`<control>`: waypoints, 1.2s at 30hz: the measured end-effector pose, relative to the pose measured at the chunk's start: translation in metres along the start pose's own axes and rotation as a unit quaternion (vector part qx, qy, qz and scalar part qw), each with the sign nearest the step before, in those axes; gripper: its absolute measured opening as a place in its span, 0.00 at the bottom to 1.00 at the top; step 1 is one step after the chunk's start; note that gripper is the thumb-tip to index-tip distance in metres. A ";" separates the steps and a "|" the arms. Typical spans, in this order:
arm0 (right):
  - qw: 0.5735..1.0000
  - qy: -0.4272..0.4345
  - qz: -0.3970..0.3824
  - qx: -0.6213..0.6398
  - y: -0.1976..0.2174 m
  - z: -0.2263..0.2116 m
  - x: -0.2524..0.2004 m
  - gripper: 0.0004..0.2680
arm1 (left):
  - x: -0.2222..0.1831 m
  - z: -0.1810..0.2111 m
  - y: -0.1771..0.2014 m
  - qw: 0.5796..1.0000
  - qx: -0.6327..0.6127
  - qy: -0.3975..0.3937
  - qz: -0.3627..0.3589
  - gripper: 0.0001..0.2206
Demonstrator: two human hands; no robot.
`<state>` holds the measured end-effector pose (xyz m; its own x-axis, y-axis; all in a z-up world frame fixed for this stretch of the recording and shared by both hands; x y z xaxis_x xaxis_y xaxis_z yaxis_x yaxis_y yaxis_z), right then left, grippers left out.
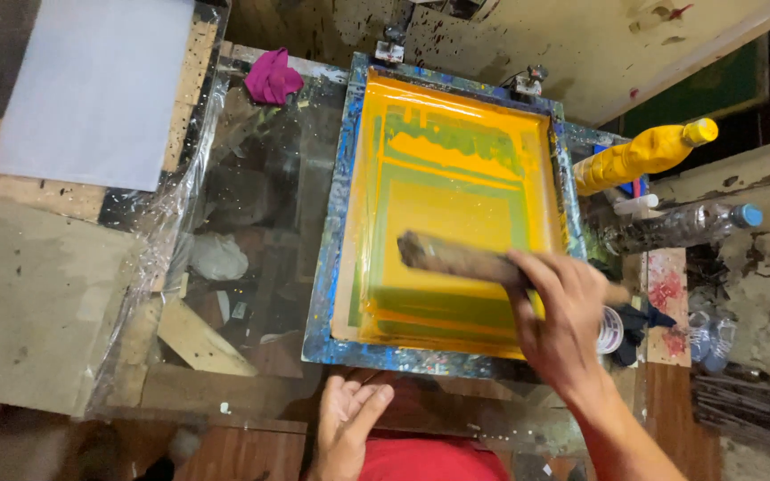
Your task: A person manually screen prints yellow ink onto small sheets of paper using a screen frame and a squeegee.
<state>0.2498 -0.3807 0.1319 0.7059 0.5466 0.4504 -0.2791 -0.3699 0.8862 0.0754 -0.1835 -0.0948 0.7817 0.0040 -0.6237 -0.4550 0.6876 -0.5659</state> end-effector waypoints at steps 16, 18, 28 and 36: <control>0.991 0.035 -0.125 -0.030 -0.182 0.136 0.126 0.18 | -0.001 -0.001 0.003 0.990 0.015 0.086 0.108 0.15; 0.988 0.036 -0.144 -0.042 -0.177 0.128 0.115 0.18 | -0.007 -0.003 0.003 0.983 0.030 0.125 0.131 0.18; 0.977 0.015 -0.211 -0.023 -0.097 0.004 -0.021 0.17 | -0.007 0.006 -0.005 0.992 0.022 0.083 0.091 0.19; 0.994 0.015 -0.106 -0.032 -0.037 -0.053 -0.058 0.21 | -0.008 0.018 -0.017 0.994 -0.016 0.079 0.073 0.13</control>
<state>0.1847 -0.3591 0.0788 0.7333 0.6303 0.2548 -0.1671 -0.1961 0.9662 0.0841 -0.1822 -0.0705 0.6311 -0.0138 -0.7756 -0.5738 0.6645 -0.4787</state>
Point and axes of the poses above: each hand's wrist, its own x-axis towards the middle knuckle, its own y-axis out of the back of the hand, z = x × y, the point moved 8 cm from there along x, towards the middle knuckle, and after that the axes turned 9 degrees about y, right-handed, at the moved point
